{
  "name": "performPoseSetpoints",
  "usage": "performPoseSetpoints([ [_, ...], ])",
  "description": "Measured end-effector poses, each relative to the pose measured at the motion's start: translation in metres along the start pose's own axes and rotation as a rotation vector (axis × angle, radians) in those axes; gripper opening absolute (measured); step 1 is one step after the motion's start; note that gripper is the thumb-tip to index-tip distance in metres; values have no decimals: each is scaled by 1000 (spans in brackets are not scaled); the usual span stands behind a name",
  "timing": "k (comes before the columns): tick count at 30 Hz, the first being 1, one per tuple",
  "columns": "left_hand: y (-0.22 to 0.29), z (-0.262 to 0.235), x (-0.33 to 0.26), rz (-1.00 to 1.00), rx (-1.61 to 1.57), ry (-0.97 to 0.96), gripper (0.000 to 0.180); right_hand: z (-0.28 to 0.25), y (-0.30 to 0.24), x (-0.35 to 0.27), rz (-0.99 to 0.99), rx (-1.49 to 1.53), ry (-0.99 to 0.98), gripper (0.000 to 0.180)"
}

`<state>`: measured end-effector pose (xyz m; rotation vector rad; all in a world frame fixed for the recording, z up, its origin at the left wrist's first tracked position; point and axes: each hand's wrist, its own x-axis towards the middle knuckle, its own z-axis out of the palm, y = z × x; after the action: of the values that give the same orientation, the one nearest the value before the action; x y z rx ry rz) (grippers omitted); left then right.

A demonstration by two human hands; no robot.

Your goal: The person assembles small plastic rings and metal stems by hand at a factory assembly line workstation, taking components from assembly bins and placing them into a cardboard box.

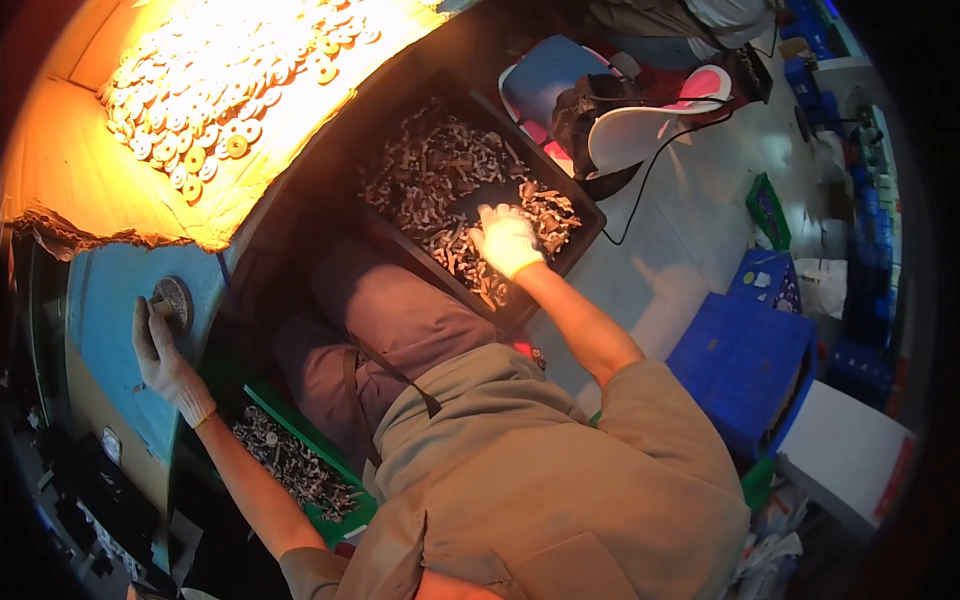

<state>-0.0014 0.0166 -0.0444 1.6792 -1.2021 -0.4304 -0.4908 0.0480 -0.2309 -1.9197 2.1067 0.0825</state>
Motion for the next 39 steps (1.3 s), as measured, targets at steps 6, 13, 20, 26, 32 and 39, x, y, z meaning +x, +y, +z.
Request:
performPoseSetpoints([
  [6,-1,-5,5,153,194,-56,44,-20,35,38,59,280,-281,59],
  [13,-16,-7,5,-43,-57,-54,45,-32,12,37,94,232,-363,74],
  [20,-21,-24,7,57,60,-35,47,-32,3,37,-13,261,-378,77],
  [26,68,0,-18,-156,-92,-66,54,-22,39,42,38,355,-494,69],
  [32,81,-3,-21,-314,-219,-76,54,-95,40,7,232,1270,-488,47],
  [39,76,-4,-20,-197,-92,-92,56,-112,-5,-45,99,1970,-628,30],
])
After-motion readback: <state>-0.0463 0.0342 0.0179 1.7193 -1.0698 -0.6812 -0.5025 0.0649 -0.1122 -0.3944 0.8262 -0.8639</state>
